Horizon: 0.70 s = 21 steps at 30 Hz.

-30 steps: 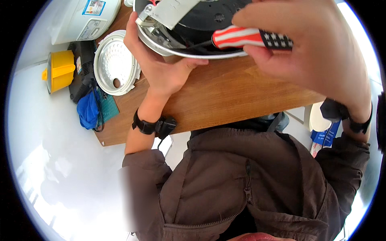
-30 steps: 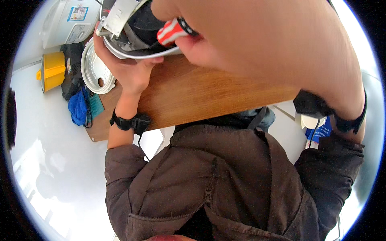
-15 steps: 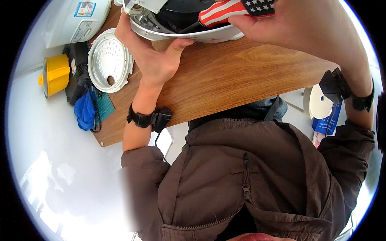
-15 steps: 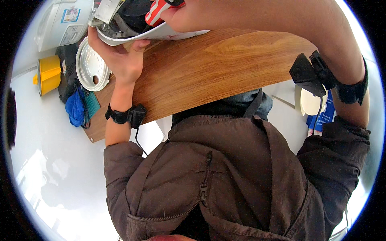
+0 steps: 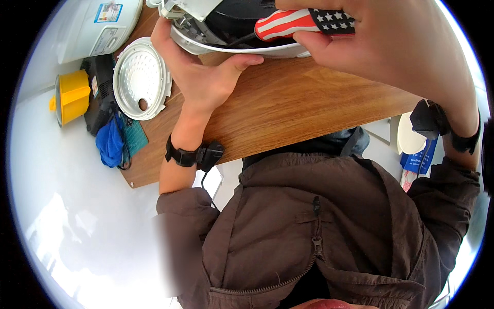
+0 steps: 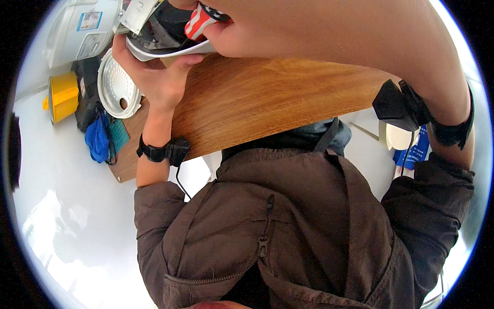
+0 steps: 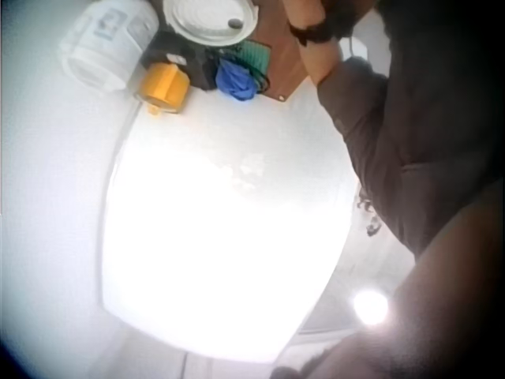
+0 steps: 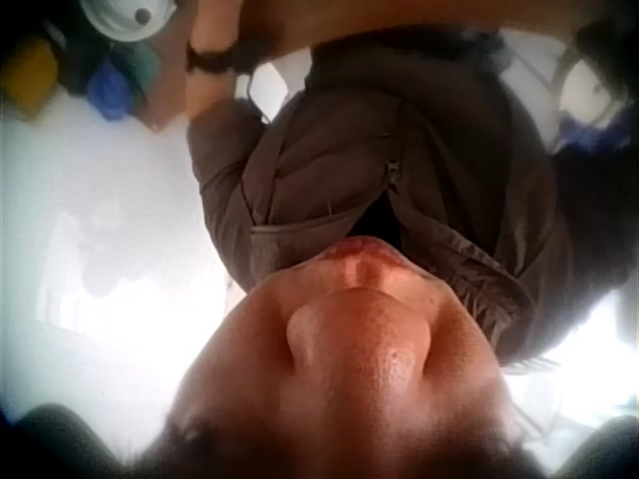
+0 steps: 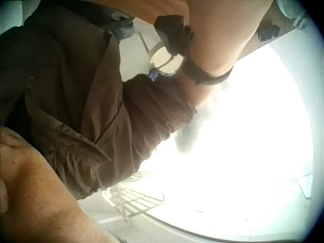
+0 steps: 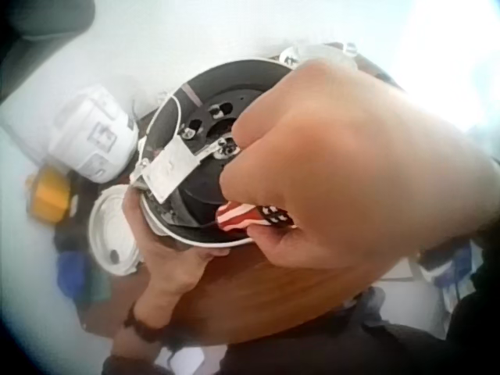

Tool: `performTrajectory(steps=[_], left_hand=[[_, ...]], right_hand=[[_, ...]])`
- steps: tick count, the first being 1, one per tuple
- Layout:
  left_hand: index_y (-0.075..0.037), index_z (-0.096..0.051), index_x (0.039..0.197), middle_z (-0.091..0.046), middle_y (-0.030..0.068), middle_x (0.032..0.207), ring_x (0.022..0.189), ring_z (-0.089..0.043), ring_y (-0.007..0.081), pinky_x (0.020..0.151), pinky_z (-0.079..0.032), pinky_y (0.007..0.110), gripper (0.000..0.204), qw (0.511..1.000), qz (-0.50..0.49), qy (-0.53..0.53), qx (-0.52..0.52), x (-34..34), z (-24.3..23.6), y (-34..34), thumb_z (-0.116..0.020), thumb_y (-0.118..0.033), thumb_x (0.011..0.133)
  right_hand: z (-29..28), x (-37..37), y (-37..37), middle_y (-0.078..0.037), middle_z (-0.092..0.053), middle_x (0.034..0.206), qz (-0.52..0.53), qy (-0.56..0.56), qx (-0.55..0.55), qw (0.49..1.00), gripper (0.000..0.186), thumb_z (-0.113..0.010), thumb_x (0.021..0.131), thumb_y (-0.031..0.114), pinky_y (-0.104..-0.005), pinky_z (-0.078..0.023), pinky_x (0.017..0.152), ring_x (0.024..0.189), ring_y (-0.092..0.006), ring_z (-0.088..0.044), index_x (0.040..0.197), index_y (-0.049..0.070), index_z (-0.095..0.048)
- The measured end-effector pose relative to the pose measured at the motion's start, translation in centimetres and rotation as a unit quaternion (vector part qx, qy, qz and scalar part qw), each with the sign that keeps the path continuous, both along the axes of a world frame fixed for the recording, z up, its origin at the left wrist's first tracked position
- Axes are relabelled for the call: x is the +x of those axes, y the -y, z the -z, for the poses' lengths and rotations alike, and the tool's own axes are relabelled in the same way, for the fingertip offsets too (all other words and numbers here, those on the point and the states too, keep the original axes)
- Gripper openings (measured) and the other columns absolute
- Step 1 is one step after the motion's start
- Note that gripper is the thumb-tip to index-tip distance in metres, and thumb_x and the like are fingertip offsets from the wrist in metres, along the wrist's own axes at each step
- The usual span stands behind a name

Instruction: The person uses a screwdriver to remove and reinsert screws into the internal mechanism of a disassembled white appliance. They repeatedly adjust the device's orientation and handle small screws and internal components on a wooden table.

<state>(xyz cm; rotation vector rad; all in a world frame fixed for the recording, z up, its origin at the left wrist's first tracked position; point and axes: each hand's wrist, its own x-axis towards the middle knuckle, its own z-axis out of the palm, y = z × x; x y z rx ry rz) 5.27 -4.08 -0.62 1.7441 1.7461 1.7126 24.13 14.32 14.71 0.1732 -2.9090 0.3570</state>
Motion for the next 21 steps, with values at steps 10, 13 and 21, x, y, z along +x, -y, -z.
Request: performTrajectory(steps=[10, 13, 21], left_hand=[[0.001, -0.01, 0.159, -0.036, 0.0165, 0.154, 0.142, -0.04, 0.0308, 0.116, -0.036, 0.043, 0.142, 0.993, 0.054, 0.108, 0.002, -0.7, -1.4, -1.5, -0.1, -0.034, 0.056], [-0.004, -0.012, 0.16, -0.034, 0.0158, 0.157, 0.145, -0.037, 0.0312, 0.117, -0.035, 0.042, 0.133, 0.992, 0.053, 0.056, -0.097, -1.7, -3.7, -0.4, -0.097, -0.026, 0.061], [0.0, -0.055, 0.131, -0.058, 0.0122, 0.138, 0.117, -0.062, 0.0268, 0.093, -0.057, 0.033, 0.06, 0.954, -0.001, -0.29, -0.074, -7.2, -4.9, 0.4, -0.078, 0.007, 0.076]], right_hand=[[-0.3, 0.6, 0.7, -0.008, -0.051, 0.072, 0.007, -0.016, 0.022, 1.0, 0.011, -0.071, 0.08, 0.014, -0.0395, -0.047, 0.051, 0.061, -0.0277, -0.059, 0.076, 0.006, -0.064], [-0.7, 0.5, 0.7, -0.008, -0.05, 0.071, 0.011, -0.005, 0.031, 0.999, 0.012, -0.071, 0.08, 0.014, -0.039, -0.047, 0.05, 0.06, -0.0274, -0.058, 0.075, 0.007, -0.064], [-2.8, 3.1, 1.1, -0.009, -0.057, 0.085, 0.052, 0.03, 0.06, 0.996, 0.031, -0.077, 0.071, 0.003, -0.0341, -0.047, 0.06, 0.071, -0.0254, -0.061, 0.101, 0.004, -0.071]])
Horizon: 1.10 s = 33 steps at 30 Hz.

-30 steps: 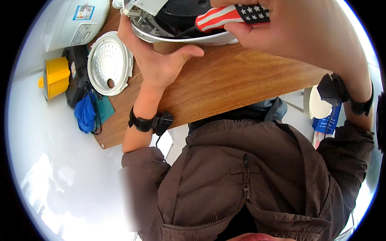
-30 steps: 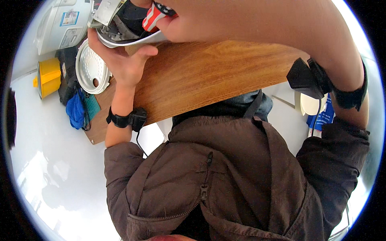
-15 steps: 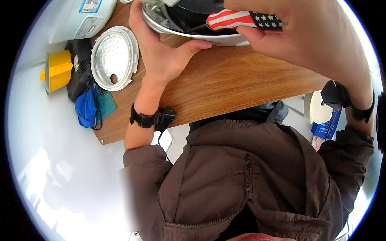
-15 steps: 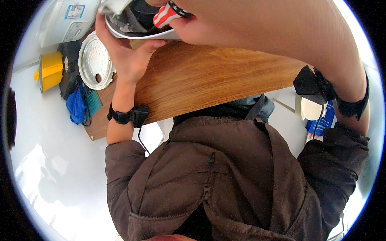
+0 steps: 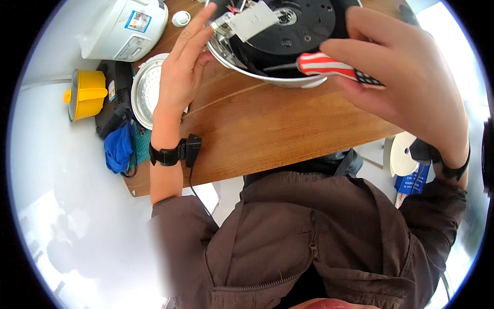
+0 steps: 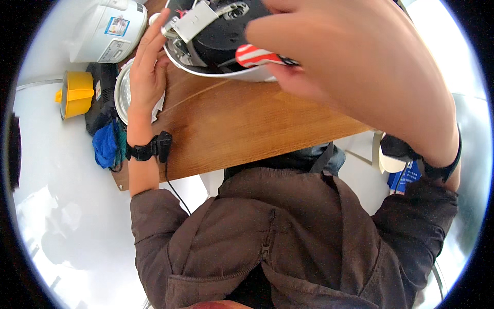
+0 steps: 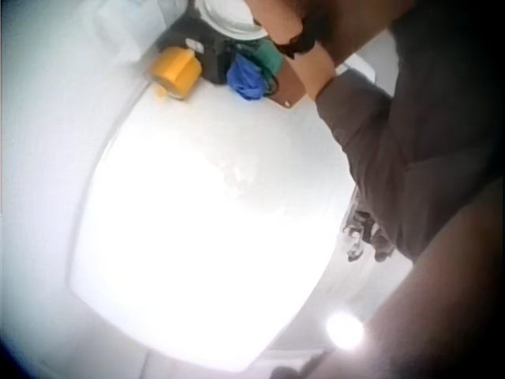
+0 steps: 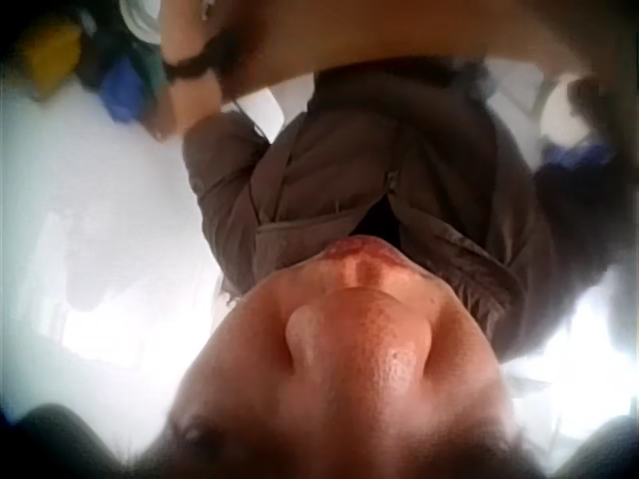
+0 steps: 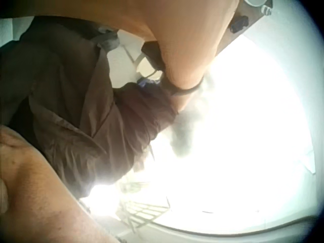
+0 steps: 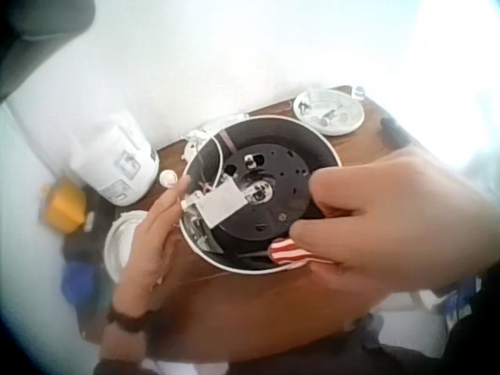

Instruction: The person uses a screwdriver to remove and reinsert screws into the internal mechanism of a disassembled white appliance. They repeatedly adjust the device's orientation and handle small screws and internal components on a wooden table.

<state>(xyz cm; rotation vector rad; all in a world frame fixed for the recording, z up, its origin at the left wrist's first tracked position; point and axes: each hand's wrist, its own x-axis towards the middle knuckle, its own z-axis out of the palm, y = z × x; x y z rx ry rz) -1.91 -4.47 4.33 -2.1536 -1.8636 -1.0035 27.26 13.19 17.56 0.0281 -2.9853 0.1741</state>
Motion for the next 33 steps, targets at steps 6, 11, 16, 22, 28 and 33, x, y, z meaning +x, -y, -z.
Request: performTrajectory(steps=[6, 11, 16, 22, 28, 33], left_hand=[[-0.002, -0.069, 0.107, -0.071, 0.0085, 0.118, 0.099, -0.068, 0.0266, 0.08, -0.058, 0.033, 0.041, 0.996, 0.042, -0.057, 0.049, -0.1, -3.0, -2.1, -0.071, 0.012, 0.068], [-0.004, -0.068, 0.099, -0.07, 0.0054, 0.102, 0.085, -0.065, 0.0256, 0.072, -0.053, 0.034, 0.039, 0.994, 0.042, -0.08, 0.061, 0.2, -3.1, -1.4, -0.079, 0.003, 0.061], [-0.008, -0.068, 0.103, -0.068, 0.0044, 0.107, 0.092, -0.063, 0.0279, 0.076, -0.051, 0.037, 0.043, 0.996, 0.001, -0.076, 0.05, 0.8, -2.6, -0.7, -0.083, -0.011, 0.063], [-0.009, -0.069, 0.119, -0.065, 0.0053, 0.126, 0.107, -0.061, 0.0293, 0.087, -0.051, 0.039, 0.047, 0.997, -0.037, -0.05, 0.052, 1.1, -1.8, -0.3, -0.077, -0.007, 0.073], [-0.008, -0.067, 0.119, -0.063, 0.0048, 0.121, 0.105, -0.061, 0.0293, 0.084, -0.053, 0.038, 0.046, 0.998, -0.035, -0.023, 0.053, 1.1, -1.7, -0.5, -0.07, 0.007, 0.075], [-0.008, -0.07, 0.112, -0.061, 0.0043, 0.109, 0.094, -0.061, 0.0271, 0.076, -0.052, 0.037, 0.041, 0.998, -0.019, -0.014, 0.063, 0.6, -1.1, -0.4, -0.069, 0.009, 0.074]], right_hand=[[-0.3, 5.9, -2.7, -0.01, -0.065, 0.093, 0.09, -0.12, -0.027, 0.988, 0.036, -0.077, 0.078, 0.006, -0.0269, -0.049, 0.067, 0.081, -0.0195, -0.064, 0.113, 0.001, -0.071], [6.0, 9.1, -5.4, -0.003, -0.069, 0.101, 0.325, -0.248, -0.278, 0.869, 0.031, -0.07, 0.095, 0.013, -0.0215, -0.048, 0.075, 0.086, -0.0079, -0.059, 0.123, 0.002, -0.07], [11.4, 7.6, -8.0, -0.006, -0.07, 0.102, 0.395, -0.221, -0.27, 0.849, 0.03, -0.069, 0.095, 0.018, -0.0278, -0.049, 0.083, 0.09, -0.0131, -0.063, 0.121, 0.003, -0.069], [16.1, 2.9, -10.4, -0.015, -0.067, 0.103, 0.308, -0.181, -0.212, 0.91, 0.036, -0.068, 0.095, 0.027, -0.0389, -0.05, 0.085, 0.094, -0.0324, -0.064, 0.122, 0.003, -0.066], [17.8, -0.4, -11.1, -0.016, -0.065, 0.109, 0.289, -0.182, -0.178, 0.923, 0.039, -0.069, 0.092, 0.025, -0.0423, -0.049, 0.09, 0.103, -0.0353, -0.063, 0.126, 0.006, -0.064], [20.0, -1.9, -12.6, -0.016, -0.064, 0.11, 0.28, -0.186, -0.138, 0.932, 0.041, -0.07, 0.088, 0.021, -0.0423, -0.048, 0.093, 0.106, -0.0364, -0.061, 0.126, 0.009, -0.065]])
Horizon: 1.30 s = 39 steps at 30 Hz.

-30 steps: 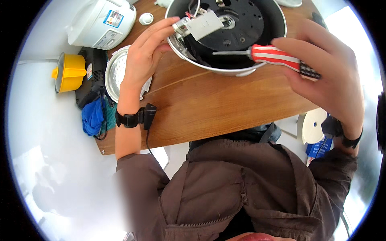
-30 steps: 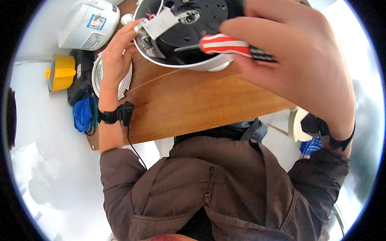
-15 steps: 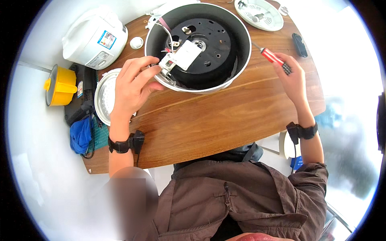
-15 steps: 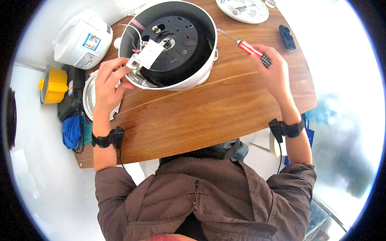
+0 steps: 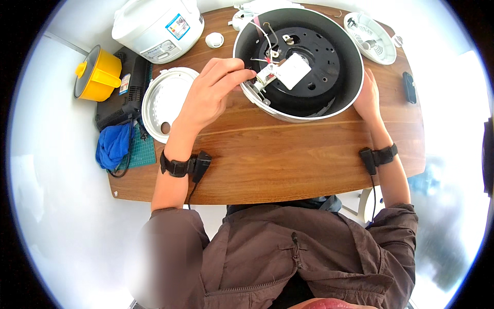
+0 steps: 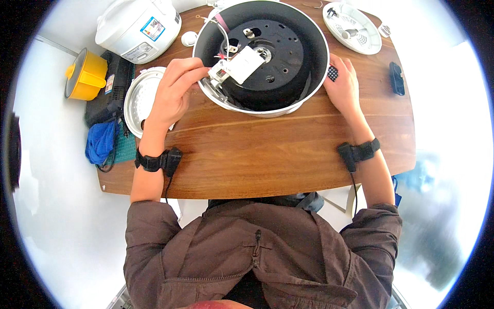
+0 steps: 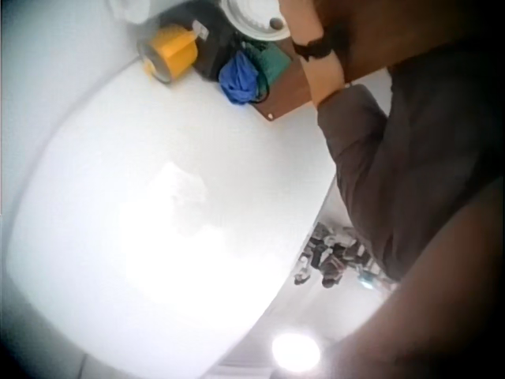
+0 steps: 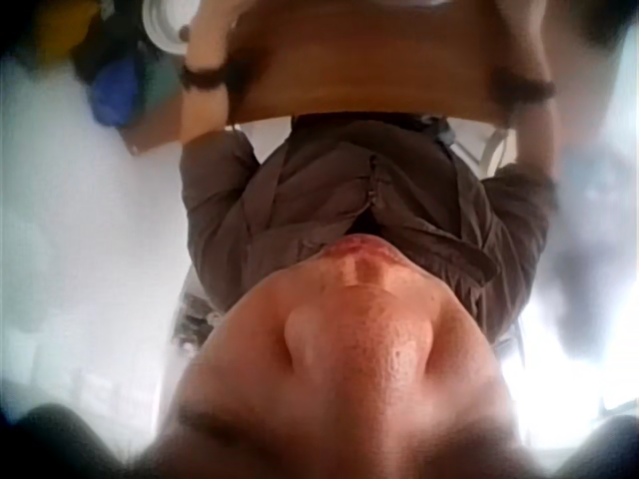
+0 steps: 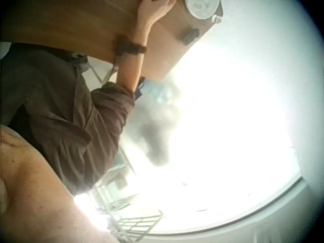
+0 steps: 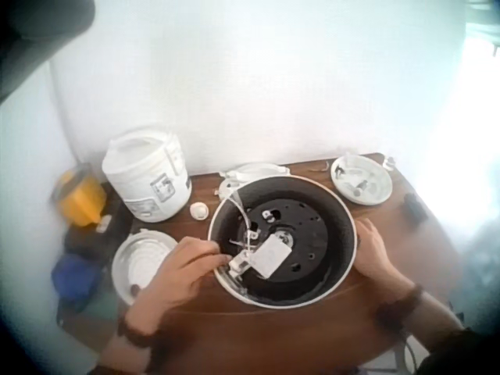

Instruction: The person uses a screwdriver to remove and reinsert screws into the internal mechanism of a disassembled white appliance. They repeatedly adjust the device's orientation and handle small screws and internal components on a wooden table.

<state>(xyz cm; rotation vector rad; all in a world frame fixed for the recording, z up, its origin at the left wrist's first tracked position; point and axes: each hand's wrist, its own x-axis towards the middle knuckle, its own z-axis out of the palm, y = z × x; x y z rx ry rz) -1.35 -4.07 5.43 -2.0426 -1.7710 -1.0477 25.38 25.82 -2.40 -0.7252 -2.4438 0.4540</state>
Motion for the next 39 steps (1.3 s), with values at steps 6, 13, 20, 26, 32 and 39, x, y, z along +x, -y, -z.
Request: performTrajectory(steps=[6, 13, 20, 26, 32, 39], left_hand=[[-0.01, -0.07, 0.113, -0.063, 0.0036, 0.109, 0.093, -0.061, 0.0269, 0.076, -0.052, 0.037, 0.043, 1.0, 0.021, -0.003, 0.017, -0.3, 0.0, 0.0, -0.074, 0.004, 0.072], [-0.01, -0.067, 0.105, -0.065, 0.0035, 0.111, 0.092, -0.062, 0.0277, 0.075, -0.051, 0.037, 0.043, 0.998, -0.015, -0.038, 0.055, -1.1, 0.3, -0.9, -0.082, -0.01, 0.065], [-0.011, -0.065, 0.091, -0.061, 0.0005, 0.097, 0.084, -0.058, 0.024, 0.067, -0.049, 0.034, 0.039, 0.997, 0.015, -0.042, 0.058, 0.1, 0.2, -0.8, -0.086, -0.019, 0.059], [-0.011, -0.063, 0.098, -0.057, 0.002, 0.099, 0.084, -0.055, 0.0248, 0.069, -0.048, 0.034, 0.053, 0.997, 0.001, -0.049, 0.06, -0.1, 0.2, -0.9, -0.09, -0.028, 0.056], [-0.009, -0.059, 0.093, -0.057, 0.004, 0.099, 0.088, -0.054, 0.0262, 0.071, -0.047, 0.035, 0.053, 0.999, -0.012, -0.027, 0.034, 0.6, 0.5, -0.7, -0.093, -0.022, 0.055], [-0.01, -0.062, 0.105, -0.058, 0.005, 0.11, 0.095, -0.053, 0.028, 0.079, -0.049, 0.036, 0.059, 0.998, -0.018, -0.026, 0.045, 0.6, 1.6, -0.8, -0.093, -0.024, 0.056]], right_hand=[[-1.3, -0.9, 0.4, -0.015, -0.065, 0.114, 0.015, -0.074, -0.033, 0.997, 0.039, -0.07, 0.091, 0.018, -0.0408, -0.048, 0.095, 0.11, -0.0294, -0.062, 0.128, 0.009, -0.065], [-6.3, -2.9, 3.6, -0.018, -0.05, 0.149, -0.188, -0.329, -0.167, 0.91, 0.057, -0.056, 0.104, 0.033, -0.0377, -0.036, 0.116, 0.139, -0.0274, -0.048, 0.148, 0.0, -0.044], [-7.3, -6.0, 5.7, -0.019, -0.045, 0.152, -0.213, -0.295, -0.353, 0.862, 0.067, -0.048, 0.101, 0.032, -0.0365, -0.04, 0.112, 0.137, -0.0256, -0.048, 0.157, -0.001, -0.029], [-6.6, -6.9, 5.1, -0.02, -0.048, 0.149, -0.248, -0.332, -0.431, 0.802, 0.065, -0.047, 0.102, 0.032, -0.0367, -0.042, 0.112, 0.135, -0.0275, -0.051, 0.155, -0.002, -0.03], [-7.5, -7.8, 5.7, -0.018, -0.054, 0.138, -0.19, -0.396, -0.516, 0.736, 0.055, -0.055, 0.097, 0.028, -0.0336, -0.046, 0.102, 0.127, -0.0261, -0.055, 0.144, 0.0, -0.043], [-6.3, -7.9, 4.9, -0.019, -0.05, 0.146, -0.281, -0.393, -0.456, 0.748, 0.062, -0.054, 0.099, 0.029, -0.0335, -0.044, 0.108, 0.134, -0.0268, -0.05, 0.15, -0.002, -0.038]])
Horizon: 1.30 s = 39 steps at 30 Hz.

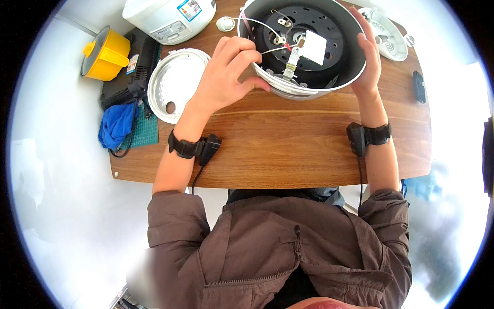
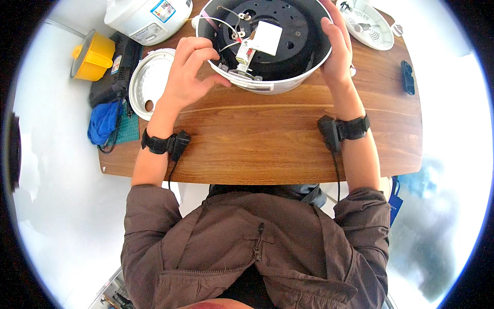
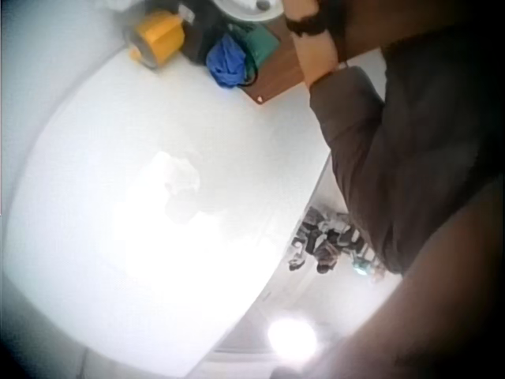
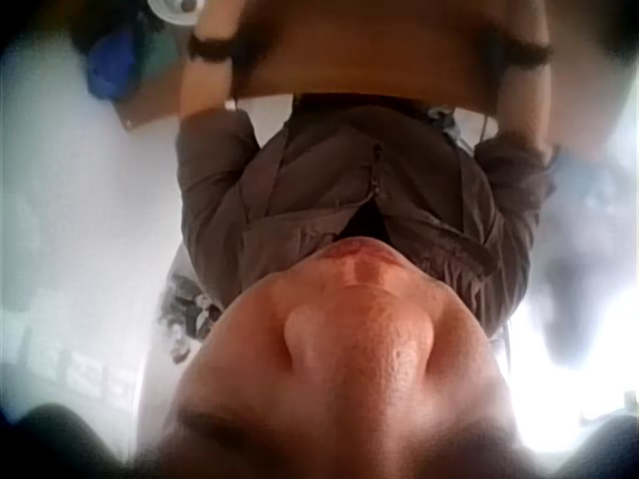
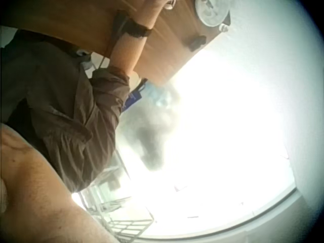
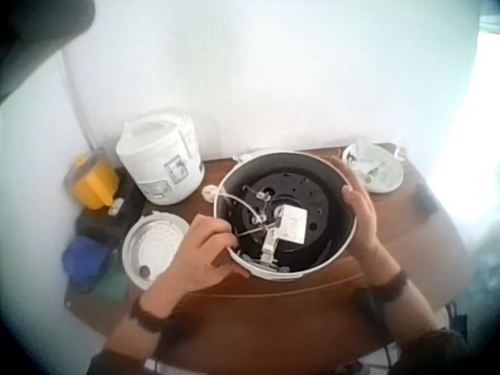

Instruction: The person uses a screwdriver to remove and reinsert screws into the internal mechanism of a disassembled white appliance. They repeatedly adjust the device's orientation and handle small screws and internal components on a wooden table.

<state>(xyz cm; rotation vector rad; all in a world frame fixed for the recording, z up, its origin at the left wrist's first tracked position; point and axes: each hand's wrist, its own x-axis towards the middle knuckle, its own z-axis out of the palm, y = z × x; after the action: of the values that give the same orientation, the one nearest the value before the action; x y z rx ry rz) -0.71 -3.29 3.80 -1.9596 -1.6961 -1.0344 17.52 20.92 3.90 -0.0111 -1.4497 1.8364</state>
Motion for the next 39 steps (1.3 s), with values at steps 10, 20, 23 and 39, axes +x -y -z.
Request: performTrajectory(steps=[10, 20, 23, 39], left_hand=[[-0.005, -0.067, 0.115, -0.062, 0.0076, 0.112, 0.092, -0.063, 0.0167, 0.08, -0.054, 0.029, 0.033, 0.984, -0.106, 0.134, 0.054, -4.9, -1.7, 3.2, -0.079, -0.006, 0.084], [-0.006, -0.071, 0.098, -0.063, 0.008, 0.095, 0.095, -0.061, 0.0296, 0.081, -0.051, 0.038, 0.018, 0.975, -0.161, 0.02, -0.153, -4.3, 1.7, 3.2, -0.077, -0.007, 0.08], [-0.007, -0.072, 0.099, -0.062, 0.0072, 0.097, 0.095, -0.061, 0.0291, 0.082, -0.049, 0.039, 0.019, 0.972, -0.17, -0.003, -0.16, -3.9, 2.2, 2.9, -0.076, -0.009, 0.081], [-0.006, -0.071, 0.1, -0.063, 0.0065, 0.1, 0.097, -0.06, 0.0284, 0.086, -0.048, 0.039, 0.018, 0.969, -0.179, -0.021, -0.172, -3.5, 4.1, 2.6, -0.074, -0.011, 0.083]], right_hand=[[1.6, 0.7, -0.6, -0.018, -0.046, 0.151, 0.051, 0.039, 0.05, 0.997, 0.061, -0.04, 0.106, 0.037, -0.0386, -0.039, 0.115, 0.137, -0.0279, -0.049, 0.153, -0.002, -0.035], [1.8, 5.8, -4.3, -0.012, -0.07, 0.118, 0.332, 0.324, 0.343, 0.816, 0.034, -0.06, 0.101, 0.022, -0.0363, -0.05, 0.097, 0.11, -0.0221, -0.066, 0.13, 0.006, -0.065], [2.8, 7.3, -4.7, -0.012, -0.069, 0.115, 0.341, 0.375, 0.451, 0.735, 0.032, -0.063, 0.097, 0.02, -0.0363, -0.051, 0.093, 0.105, -0.0242, -0.067, 0.126, 0.006, -0.067], [6.3, 7.3, -5.4, -0.014, -0.062, 0.113, 0.278, 0.403, 0.453, 0.745, 0.033, -0.069, 0.089, 0.024, -0.04, -0.047, 0.095, 0.107, -0.0326, -0.061, 0.116, 0.006, -0.069]])
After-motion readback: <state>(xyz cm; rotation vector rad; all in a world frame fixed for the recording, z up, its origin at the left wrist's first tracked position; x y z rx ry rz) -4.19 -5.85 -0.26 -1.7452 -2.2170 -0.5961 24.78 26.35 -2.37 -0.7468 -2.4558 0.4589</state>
